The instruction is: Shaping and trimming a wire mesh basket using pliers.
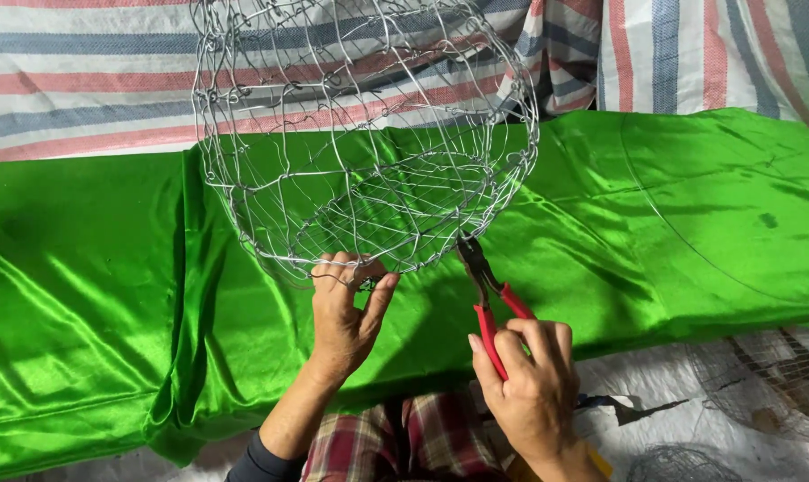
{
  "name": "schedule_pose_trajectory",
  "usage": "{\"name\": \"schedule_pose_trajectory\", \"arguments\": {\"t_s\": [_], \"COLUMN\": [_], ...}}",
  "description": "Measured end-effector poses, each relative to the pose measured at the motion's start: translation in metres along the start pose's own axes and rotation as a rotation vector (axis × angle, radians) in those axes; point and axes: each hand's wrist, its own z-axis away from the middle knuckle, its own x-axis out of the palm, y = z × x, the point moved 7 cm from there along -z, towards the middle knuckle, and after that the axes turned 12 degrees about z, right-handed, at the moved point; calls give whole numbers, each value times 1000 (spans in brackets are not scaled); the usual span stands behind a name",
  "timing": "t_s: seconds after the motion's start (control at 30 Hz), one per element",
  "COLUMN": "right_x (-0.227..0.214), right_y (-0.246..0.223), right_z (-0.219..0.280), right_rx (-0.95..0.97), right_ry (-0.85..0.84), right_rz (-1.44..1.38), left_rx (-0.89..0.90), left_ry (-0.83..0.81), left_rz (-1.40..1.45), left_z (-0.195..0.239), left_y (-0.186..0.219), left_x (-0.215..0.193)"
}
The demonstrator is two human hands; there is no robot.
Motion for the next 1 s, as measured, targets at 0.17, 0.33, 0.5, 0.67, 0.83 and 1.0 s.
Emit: {"name": "schedule_pose_trajectory", "arguments": {"t_s": [0.17, 0.33, 0.5, 0.67, 0.83, 1.0], "right_x": [-7, -12, -14, -11, 9, 19], "right_y": [5, 9, 22, 39, 64, 72], "right_z": [-7, -13, -20, 1, 35, 56], "right_rx": [-93, -158, -52, 104, 314, 429], "right_ry": [10, 22, -138, -268, -332, -325], "right_rz": [102, 174, -211, -572, -883, -1033], "left_rx": [-13, -1, 16, -16, -8, 41], "left_ry": [-37, -86, -30, -42, -55, -85], "left_rz": [6, -10, 11, 29, 56, 6], "left_z": [-1, -5, -9, -17, -21, -21], "left_y": [-1, 2, 5, 4, 3, 6], "left_x": [-1, 2, 1, -7, -10, -3]}}
